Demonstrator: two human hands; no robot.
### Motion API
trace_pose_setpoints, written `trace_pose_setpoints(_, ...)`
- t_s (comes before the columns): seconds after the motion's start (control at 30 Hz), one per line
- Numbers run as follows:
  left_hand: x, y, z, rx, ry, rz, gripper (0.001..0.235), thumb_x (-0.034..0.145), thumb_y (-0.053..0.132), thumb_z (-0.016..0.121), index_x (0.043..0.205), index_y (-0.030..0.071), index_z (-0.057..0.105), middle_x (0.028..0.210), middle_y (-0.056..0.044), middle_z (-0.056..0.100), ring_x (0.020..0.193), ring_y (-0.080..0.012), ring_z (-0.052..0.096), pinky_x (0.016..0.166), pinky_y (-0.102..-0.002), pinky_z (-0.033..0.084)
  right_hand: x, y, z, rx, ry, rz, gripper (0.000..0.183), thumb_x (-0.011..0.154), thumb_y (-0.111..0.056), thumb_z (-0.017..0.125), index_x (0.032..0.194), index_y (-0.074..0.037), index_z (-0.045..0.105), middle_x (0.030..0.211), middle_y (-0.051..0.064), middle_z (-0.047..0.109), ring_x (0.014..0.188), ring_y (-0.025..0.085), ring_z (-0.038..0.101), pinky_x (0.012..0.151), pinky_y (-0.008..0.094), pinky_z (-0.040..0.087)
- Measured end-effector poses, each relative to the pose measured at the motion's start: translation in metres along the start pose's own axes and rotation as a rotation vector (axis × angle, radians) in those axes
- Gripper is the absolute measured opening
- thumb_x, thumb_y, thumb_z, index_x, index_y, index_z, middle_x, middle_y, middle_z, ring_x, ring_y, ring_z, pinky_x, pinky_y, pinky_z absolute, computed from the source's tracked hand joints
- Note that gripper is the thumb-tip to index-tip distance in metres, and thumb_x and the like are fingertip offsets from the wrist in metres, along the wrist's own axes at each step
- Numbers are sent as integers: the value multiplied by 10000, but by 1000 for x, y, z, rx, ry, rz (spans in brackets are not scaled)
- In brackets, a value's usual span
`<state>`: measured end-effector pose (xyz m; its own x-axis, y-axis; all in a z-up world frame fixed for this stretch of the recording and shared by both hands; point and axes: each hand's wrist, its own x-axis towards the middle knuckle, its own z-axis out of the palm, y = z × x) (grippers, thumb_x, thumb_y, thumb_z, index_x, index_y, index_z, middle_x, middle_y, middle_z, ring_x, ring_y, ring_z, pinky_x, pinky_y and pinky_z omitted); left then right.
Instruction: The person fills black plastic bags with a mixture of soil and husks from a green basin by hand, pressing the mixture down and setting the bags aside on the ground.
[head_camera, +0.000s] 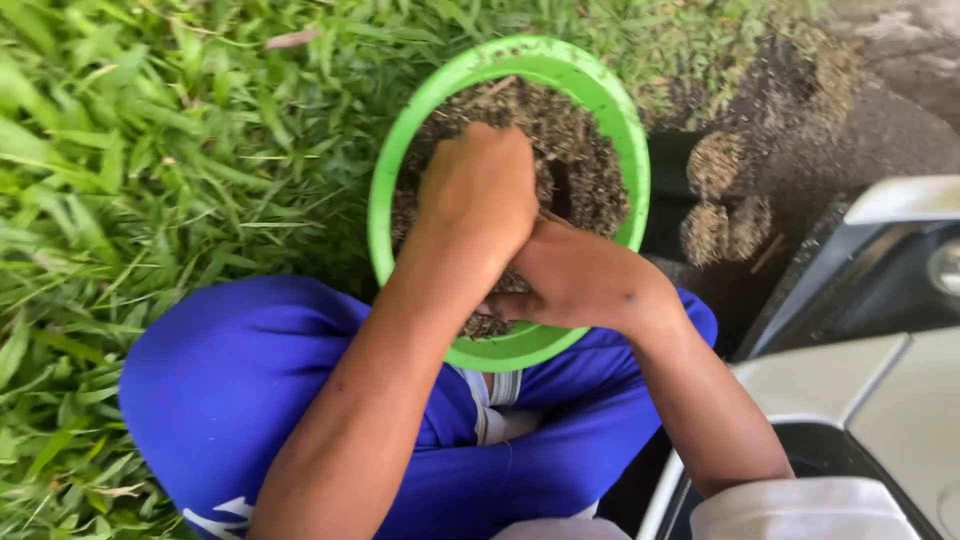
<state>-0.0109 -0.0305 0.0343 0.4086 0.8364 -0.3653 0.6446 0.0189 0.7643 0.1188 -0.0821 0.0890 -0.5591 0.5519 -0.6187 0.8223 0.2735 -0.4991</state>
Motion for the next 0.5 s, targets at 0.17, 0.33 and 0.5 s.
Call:
trace_pose_setpoints(0.17,6,-4,3,-41,-9,-37,194,829,157,724,927,-6,761,978,-298,708,929,-469,709,817,-509,582,0,-13,6,-98,148,-74,748,837,-355,832,1374,68,527,1423,306,516,1426,457,384,1202,486,303)
trace_pose_setpoints(0.33,14,-18,21,6,167,49,187,845,153,676,929,12,765,983,-287,711,922,-467,703,822,-518,568,-47,-3,35,-22,770,-36,482,946,-152,825,1376,-11,657,1406,232,675,1310,372,684,1114,415,552)
trace_pose_setpoints(0.5,26,-33,39,36,446,241,249,916,273,638,945,72,782,884,-224,746,799,-431,717,707,-526,566,-96,38,66,-134,896,269,530,938,-224,882,1379,-21,670,1404,195,695,1302,348,692,1096,406,557)
